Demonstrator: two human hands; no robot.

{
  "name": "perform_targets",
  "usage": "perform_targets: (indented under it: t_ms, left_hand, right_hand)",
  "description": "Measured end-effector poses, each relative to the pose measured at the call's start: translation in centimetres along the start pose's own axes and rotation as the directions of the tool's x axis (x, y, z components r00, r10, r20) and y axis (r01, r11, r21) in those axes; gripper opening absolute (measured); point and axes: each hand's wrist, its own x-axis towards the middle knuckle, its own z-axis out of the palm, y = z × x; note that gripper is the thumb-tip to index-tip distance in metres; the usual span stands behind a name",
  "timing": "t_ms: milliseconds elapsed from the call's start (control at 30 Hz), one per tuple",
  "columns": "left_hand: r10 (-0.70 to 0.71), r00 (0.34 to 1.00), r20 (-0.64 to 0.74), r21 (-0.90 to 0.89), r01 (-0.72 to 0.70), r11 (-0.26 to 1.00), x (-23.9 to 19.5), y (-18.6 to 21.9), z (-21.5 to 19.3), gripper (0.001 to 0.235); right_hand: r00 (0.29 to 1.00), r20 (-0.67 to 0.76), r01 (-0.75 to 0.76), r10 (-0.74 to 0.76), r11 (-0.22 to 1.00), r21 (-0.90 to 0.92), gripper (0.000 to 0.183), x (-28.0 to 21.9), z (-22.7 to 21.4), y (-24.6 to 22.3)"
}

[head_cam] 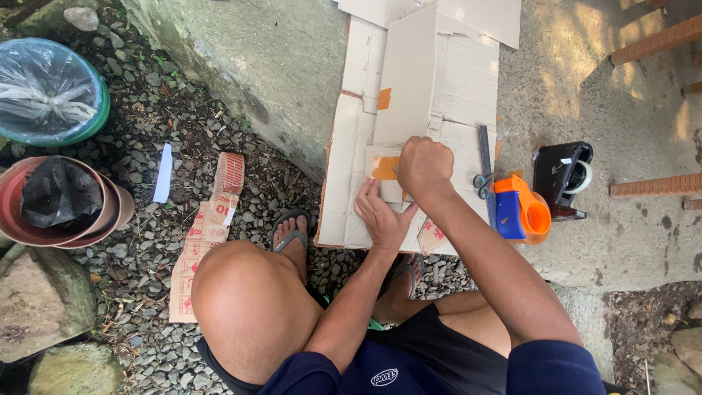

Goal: The person folds and tapes pieces of cardboard together to form a small box-like structure. They use a tape dispenser to apply adhesive tape and scissors to trim excess tape, then fold flaps to close the box.

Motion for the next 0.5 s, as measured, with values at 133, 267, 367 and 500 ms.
perform_targets:
  t_ms: [133,267,367,500]
  left_hand:
    - [0.022,0.998,-0.051,0.010,-0.021,1.000,0.6,0.4,-0.3,0.124]
    - [0.000,0.995,0.099,0.156,-0.015,0.988,1.9,0.7,-1.2,0.130]
    - [0.019,0.982,0.190,0.193,-0.056,0.980,2.5,1.0,-1.6,0.119]
    - [0.055,0.989,0.137,0.169,-0.078,0.982,2.8,1.2,-1.8,0.113]
  right_hand:
    - [1.000,-0.009,0.003,-0.003,1.000,0.005,0.052,0.0,0.0,0.1]
    - [0.998,-0.055,0.013,-0.013,1.000,0.008,0.051,0.0,-0.2,0.1]
    - [0.999,0.039,-0.012,0.012,1.000,0.002,0.051,0.0,-0.4,0.1]
    - [1.000,-0.027,0.002,-0.002,1.000,-0.006,0.053,0.1,-0.2,0.0]
